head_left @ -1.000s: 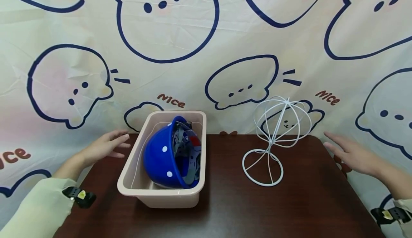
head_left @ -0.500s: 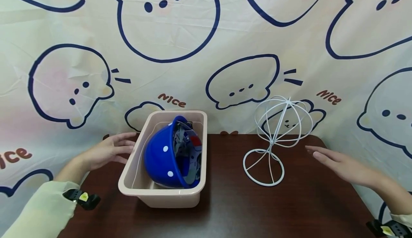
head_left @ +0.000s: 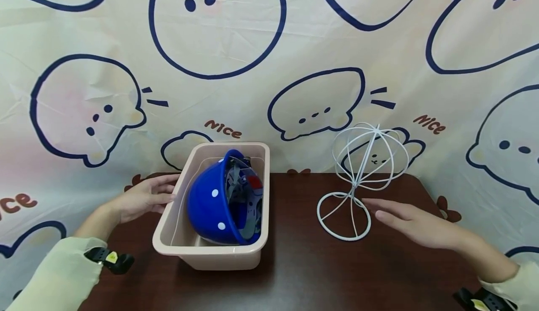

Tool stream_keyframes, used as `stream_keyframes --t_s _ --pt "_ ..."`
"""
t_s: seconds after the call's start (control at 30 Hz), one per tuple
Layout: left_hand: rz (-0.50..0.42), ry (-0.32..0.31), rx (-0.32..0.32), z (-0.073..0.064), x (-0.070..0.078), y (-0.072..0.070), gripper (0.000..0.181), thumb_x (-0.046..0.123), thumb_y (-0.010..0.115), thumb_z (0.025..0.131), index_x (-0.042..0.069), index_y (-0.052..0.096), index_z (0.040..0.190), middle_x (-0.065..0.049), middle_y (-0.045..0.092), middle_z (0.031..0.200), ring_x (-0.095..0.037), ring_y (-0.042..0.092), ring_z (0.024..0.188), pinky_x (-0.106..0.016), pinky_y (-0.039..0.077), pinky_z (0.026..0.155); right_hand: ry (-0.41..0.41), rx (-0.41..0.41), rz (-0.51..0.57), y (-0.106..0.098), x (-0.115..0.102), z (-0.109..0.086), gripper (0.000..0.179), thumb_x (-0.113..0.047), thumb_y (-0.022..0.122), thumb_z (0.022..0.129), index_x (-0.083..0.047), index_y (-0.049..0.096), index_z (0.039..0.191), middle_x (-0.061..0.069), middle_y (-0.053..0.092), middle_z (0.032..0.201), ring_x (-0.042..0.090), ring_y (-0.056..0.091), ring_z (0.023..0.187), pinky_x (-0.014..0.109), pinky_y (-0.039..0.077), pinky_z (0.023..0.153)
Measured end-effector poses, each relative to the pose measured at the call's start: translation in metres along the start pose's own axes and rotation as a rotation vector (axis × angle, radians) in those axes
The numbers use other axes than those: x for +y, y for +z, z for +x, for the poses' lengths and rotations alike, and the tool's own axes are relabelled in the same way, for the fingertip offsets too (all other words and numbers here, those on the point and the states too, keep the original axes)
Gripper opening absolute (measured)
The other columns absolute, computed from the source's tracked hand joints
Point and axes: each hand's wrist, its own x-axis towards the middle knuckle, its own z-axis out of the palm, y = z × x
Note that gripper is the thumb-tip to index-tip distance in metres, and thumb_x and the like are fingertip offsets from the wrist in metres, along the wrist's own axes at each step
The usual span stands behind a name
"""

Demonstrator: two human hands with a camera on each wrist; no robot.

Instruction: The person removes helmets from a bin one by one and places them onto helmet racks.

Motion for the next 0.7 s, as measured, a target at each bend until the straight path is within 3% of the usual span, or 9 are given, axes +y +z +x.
stream_keyframes --t_s 0.23,0.37,0.53,0.7 --pt "-0.007 0.002 0.007 0.0 -0.001 0.0 0.084 0.017 0.068 0.099 0.0 0.015 0.161 -0.029 0.05 0.139 -0.029 0.067 0.111 -0.05 0.057 0.092 -0.118 -0.092 0.091 0.017 -0.033 0.025 0.05 -0.03 0.044 0.111 -0.008 0.04 0.155 0.015 0.049 0.152 0.033 0.051 0.136 0.02 0.045 0.102" --pt "-0.01 0.002 -0.001 0.0 -0.002 0.0 0.084 0.016 0.068 0.099 0.001 0.014 0.161 -0.03 0.05 0.14 -0.03 0.066 0.112 -0.05 0.057 0.092 -0.171 -0.097 0.102 0.028 -0.051 0.042 0.05 -0.031 0.046 0.11 -0.011 0.04 0.155 0.011 0.051 0.152 0.03 0.05 0.137 0.022 0.044 0.106" --pt "-0.006 0.001 -0.001 0.0 -0.002 0.0 0.084 0.016 0.069 0.098 0.001 0.015 0.161 -0.03 0.05 0.139 -0.031 0.067 0.112 -0.051 0.057 0.092 -0.193 -0.084 0.091 0.038 -0.073 0.06 0.049 -0.036 0.047 0.109 -0.018 0.042 0.155 0.004 0.053 0.15 0.024 0.05 0.137 0.038 0.045 0.11" --pt "0.0 0.01 -0.007 0.0 -0.004 -0.002 0.084 0.016 0.068 0.099 0.001 0.014 0.161 -0.03 0.05 0.139 -0.031 0.067 0.112 -0.051 0.057 0.091 -0.201 -0.065 0.119 0.048 -0.098 0.075 0.05 -0.039 0.049 0.108 -0.015 0.045 0.152 0.008 0.055 0.148 0.027 0.053 0.134 0.053 0.046 0.108"
